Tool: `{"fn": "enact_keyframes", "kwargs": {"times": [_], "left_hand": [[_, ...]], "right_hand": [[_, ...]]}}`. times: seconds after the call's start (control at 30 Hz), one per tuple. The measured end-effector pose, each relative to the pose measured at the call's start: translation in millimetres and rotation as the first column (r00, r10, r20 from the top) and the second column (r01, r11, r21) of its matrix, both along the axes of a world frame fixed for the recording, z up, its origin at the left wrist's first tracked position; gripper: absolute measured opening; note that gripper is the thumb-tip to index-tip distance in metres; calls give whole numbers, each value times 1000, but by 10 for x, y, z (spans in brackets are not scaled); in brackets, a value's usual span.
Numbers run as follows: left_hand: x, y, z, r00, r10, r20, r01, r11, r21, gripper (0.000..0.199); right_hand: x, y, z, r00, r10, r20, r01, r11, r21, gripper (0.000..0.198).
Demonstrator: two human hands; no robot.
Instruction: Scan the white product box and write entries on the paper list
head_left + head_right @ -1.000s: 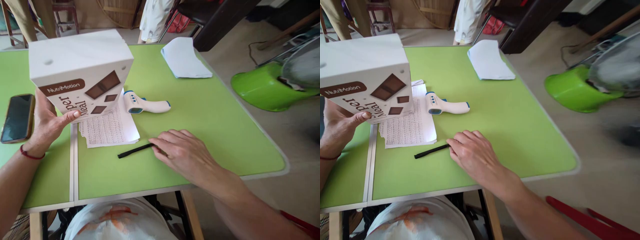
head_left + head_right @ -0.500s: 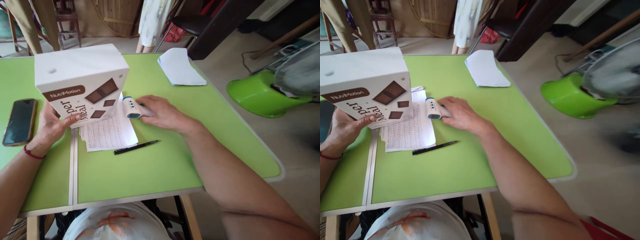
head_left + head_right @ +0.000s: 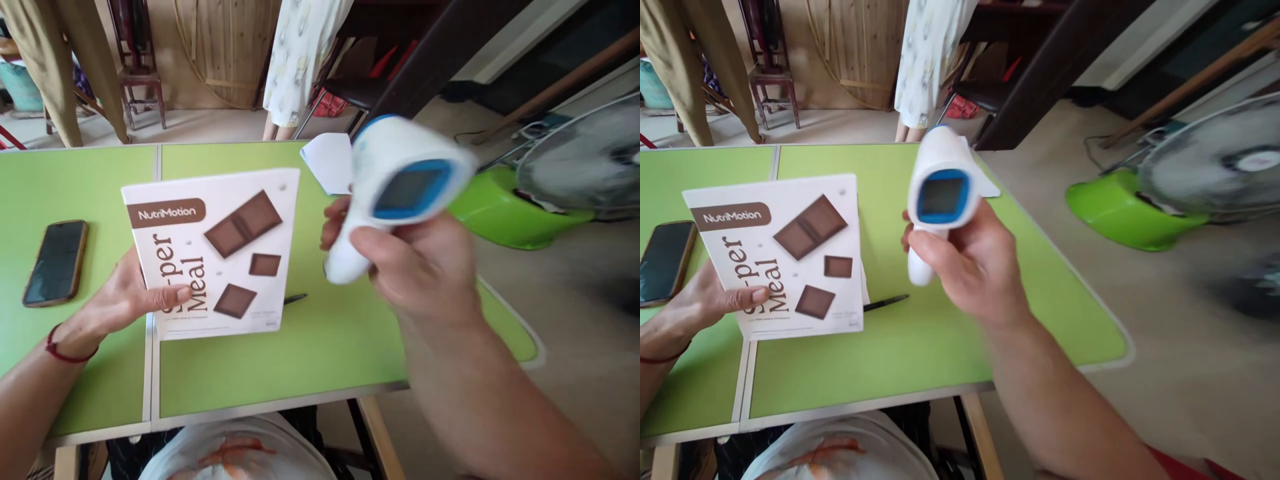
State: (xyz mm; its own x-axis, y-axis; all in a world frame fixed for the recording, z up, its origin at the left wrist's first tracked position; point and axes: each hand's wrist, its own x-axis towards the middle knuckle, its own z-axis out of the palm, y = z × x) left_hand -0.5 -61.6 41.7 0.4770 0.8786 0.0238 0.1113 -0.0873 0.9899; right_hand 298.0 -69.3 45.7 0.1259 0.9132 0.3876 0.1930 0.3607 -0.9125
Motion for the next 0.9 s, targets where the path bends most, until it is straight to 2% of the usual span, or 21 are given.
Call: {"fn": "enact_keyframes", "kwargs": {"times": [0.07,0.13,0.2,0.27,0.37,0.5,0.57,0.67,0.8,0.9], "left_hand": [[24,-54,58,997,-70,40,73,995,-72,52],[37,-100,87,989,-130,76,139,981,-133,60],[35,-132,86,982,-179,65,188,967,-175,62],[26,-146,72,978,-207,33,209,961,-183,54],[23,-146,67,972,-233,-8,227,956,-185,45],[49,-137,88,960,-280,0,274,939,-208,44],[58,-129,90,954,-300,25,297,927,-229,41],[60,-112,83,951,-307,39,307,921,-239,45],[48,-93,79,952,-306,17,302,925,-232,47],[29,-87,81,943,-333,-23,321,923,-211,53]], "right_hand": [[-156,-369,112,971,102,-218,-118,991,-61,32],[-331,-709,142,893,159,-422,-221,970,-103,40],[-506,-962,96,844,173,-507,-296,940,-171,39],[-663,-1109,10,798,196,-571,-362,912,-193,38],[-826,-1173,-108,745,216,-631,-440,870,-221,39],[-897,-1157,-180,749,188,-636,-463,835,-297,45],[-900,-1148,-211,745,190,-640,-480,819,-316,40],[-906,-1138,-270,721,209,-661,-518,796,-314,28],[-923,-1130,-318,712,181,-679,-525,780,-342,30],[-923,-1123,-319,689,208,-694,-559,762,-327,29]]}}
